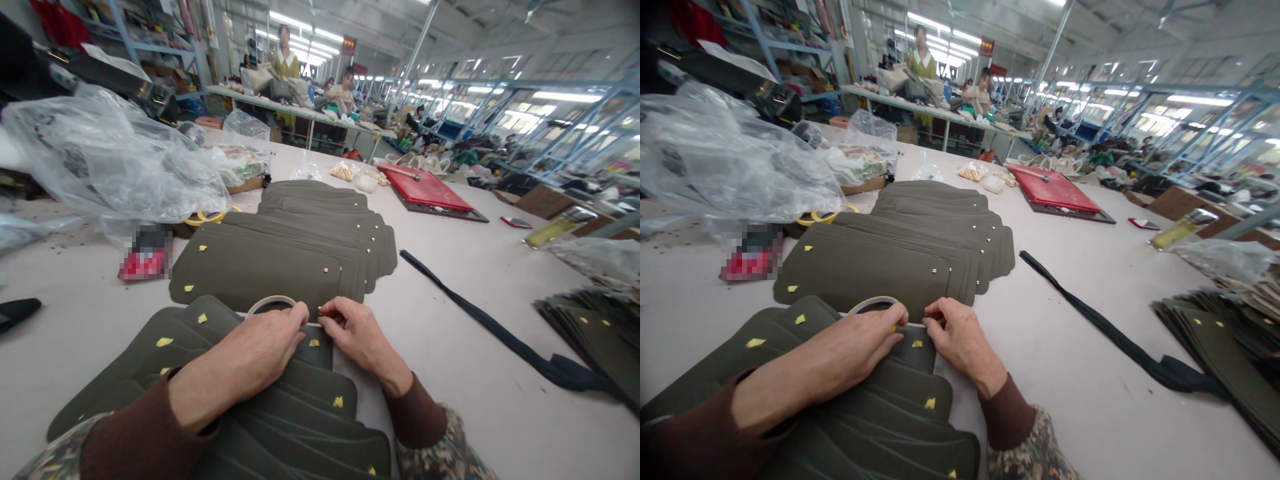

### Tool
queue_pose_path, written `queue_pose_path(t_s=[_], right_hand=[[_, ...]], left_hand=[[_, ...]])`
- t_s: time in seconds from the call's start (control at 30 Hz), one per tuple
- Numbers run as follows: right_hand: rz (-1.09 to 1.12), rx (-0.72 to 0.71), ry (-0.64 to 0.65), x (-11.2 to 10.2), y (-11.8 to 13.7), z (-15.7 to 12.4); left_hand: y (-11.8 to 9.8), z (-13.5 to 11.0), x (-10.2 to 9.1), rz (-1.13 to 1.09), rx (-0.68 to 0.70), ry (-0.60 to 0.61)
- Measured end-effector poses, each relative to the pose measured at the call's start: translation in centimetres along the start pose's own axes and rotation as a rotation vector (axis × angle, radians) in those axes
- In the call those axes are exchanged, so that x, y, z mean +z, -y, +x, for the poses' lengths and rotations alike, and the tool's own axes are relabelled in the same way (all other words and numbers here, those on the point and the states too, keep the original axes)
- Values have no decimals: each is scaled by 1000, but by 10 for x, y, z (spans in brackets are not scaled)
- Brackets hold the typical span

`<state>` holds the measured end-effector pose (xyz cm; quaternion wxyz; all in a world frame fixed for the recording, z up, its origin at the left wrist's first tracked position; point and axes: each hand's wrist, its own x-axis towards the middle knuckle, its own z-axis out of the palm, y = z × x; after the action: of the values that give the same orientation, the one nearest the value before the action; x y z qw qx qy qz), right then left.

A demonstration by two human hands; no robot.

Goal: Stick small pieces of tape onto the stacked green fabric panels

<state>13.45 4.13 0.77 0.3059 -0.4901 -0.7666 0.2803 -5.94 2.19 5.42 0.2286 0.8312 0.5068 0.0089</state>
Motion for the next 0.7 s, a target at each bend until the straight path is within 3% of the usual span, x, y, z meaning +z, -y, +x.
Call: queue_pose_path(t_s=[0.2,0.33,0.47,0.7], right_hand=[[230,243,153,-11,2,-4],[423,392,55,-6,-5,-3],[360,395,6,3,-5,0],[100,271,-22,8,4,-1]], left_hand=[[7,4,9,27,19,-77],[7,5,13,83,21,-103],[6,6,11,92,10,-157],[6,3,11,93,-8,-118]])
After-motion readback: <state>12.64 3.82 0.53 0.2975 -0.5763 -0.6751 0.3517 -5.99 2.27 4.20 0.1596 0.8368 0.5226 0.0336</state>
